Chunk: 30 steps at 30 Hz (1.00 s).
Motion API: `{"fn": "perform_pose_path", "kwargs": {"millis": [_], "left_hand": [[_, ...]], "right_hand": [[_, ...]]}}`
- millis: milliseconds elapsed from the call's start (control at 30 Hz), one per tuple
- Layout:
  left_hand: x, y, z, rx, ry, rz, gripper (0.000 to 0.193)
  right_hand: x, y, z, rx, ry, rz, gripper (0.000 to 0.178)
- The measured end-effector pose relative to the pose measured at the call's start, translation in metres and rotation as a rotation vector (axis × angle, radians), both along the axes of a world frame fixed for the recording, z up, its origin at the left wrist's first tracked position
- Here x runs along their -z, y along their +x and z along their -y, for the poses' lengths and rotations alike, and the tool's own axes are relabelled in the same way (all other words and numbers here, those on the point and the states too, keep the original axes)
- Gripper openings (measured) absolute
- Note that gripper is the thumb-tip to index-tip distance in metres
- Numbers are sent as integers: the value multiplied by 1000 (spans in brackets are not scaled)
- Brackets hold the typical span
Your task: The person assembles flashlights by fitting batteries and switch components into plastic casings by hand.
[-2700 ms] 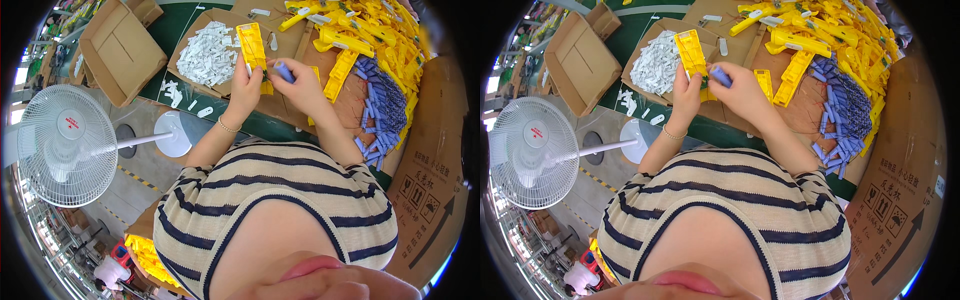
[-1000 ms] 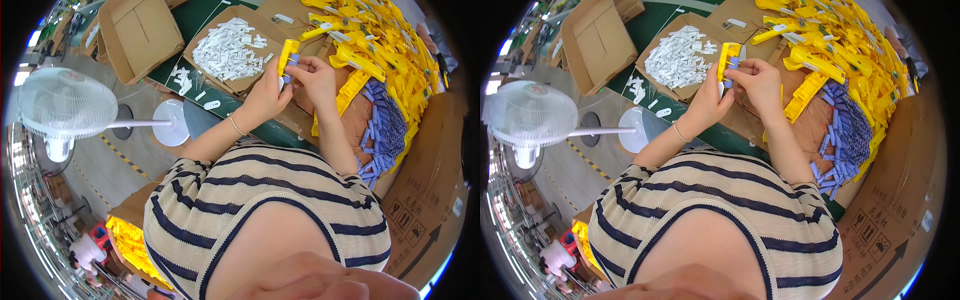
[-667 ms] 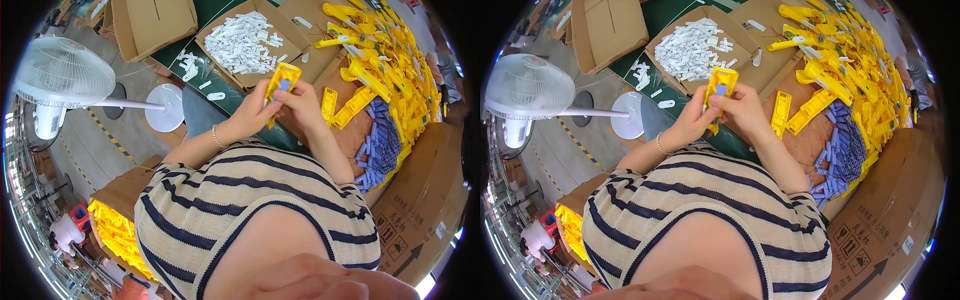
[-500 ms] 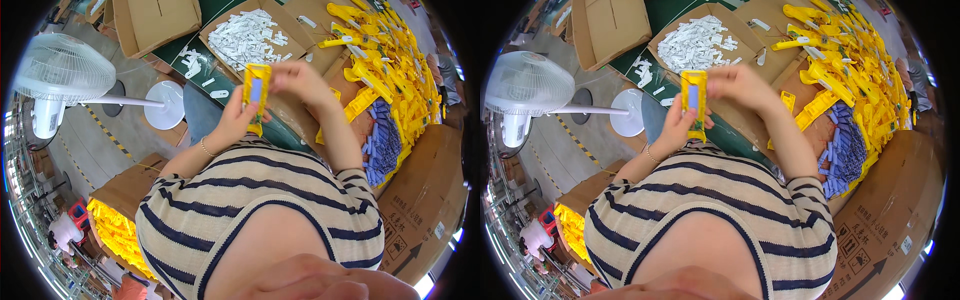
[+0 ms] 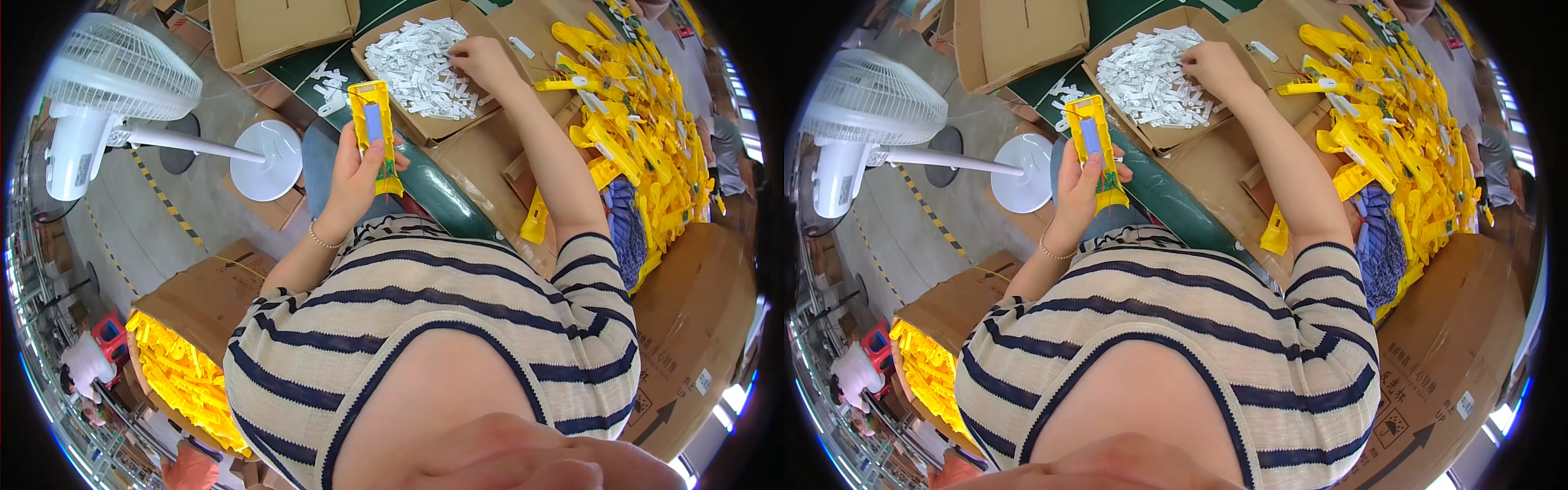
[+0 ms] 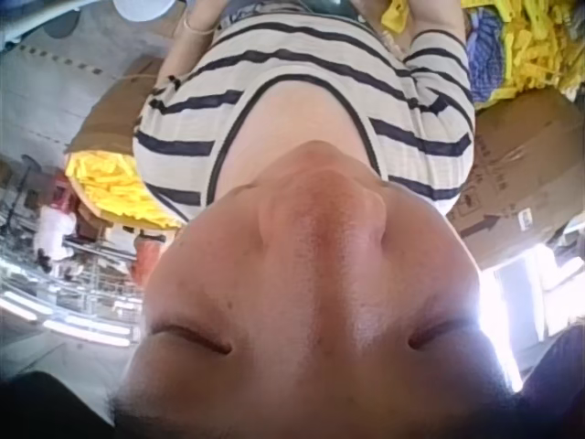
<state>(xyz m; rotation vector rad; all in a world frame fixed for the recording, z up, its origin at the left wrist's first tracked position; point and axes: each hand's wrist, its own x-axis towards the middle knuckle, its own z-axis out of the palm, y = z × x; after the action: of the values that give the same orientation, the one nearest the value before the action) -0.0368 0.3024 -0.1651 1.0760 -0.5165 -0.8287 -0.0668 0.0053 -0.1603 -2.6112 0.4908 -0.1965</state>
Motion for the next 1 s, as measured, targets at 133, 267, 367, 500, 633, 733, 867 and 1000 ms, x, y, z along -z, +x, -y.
{"fn": "perform_pose_path", "kwargs": {"millis": [133, 267, 367, 500, 633, 733, 867, 1000], "left_hand": [[-1, 0, 7, 27, 33, 2, 33], [-4, -5, 24, 92, 30, -1, 34], [-14, -14, 43, 123, 29, 57, 35], [-25, -23, 58, 217, 33, 176, 37], [-25, -32, 62, 260, 89, 220, 37], [-30, -34, 63, 297, 182, 324, 36], [-38, -33, 64, 314, 229, 413, 36], [-37, -26, 64, 444, 296, 357, 36]], "right_hand": [[-37, -27, -19, 136, -124, 257, 21], [-74, -60, -74, 153, 576, 404, 20], [-81, -72, -100, 182, 846, 477, 20], [-83, -82, -100, 287, 862, 569, 15], [-80, -89, -98, 316, 844, 591, 12], [-79, -94, -95, 325, 799, 563, 12], [-79, -97, -89, 325, 699, 487, 16], [-83, -102, -71, 335, 382, 143, 23]]}}
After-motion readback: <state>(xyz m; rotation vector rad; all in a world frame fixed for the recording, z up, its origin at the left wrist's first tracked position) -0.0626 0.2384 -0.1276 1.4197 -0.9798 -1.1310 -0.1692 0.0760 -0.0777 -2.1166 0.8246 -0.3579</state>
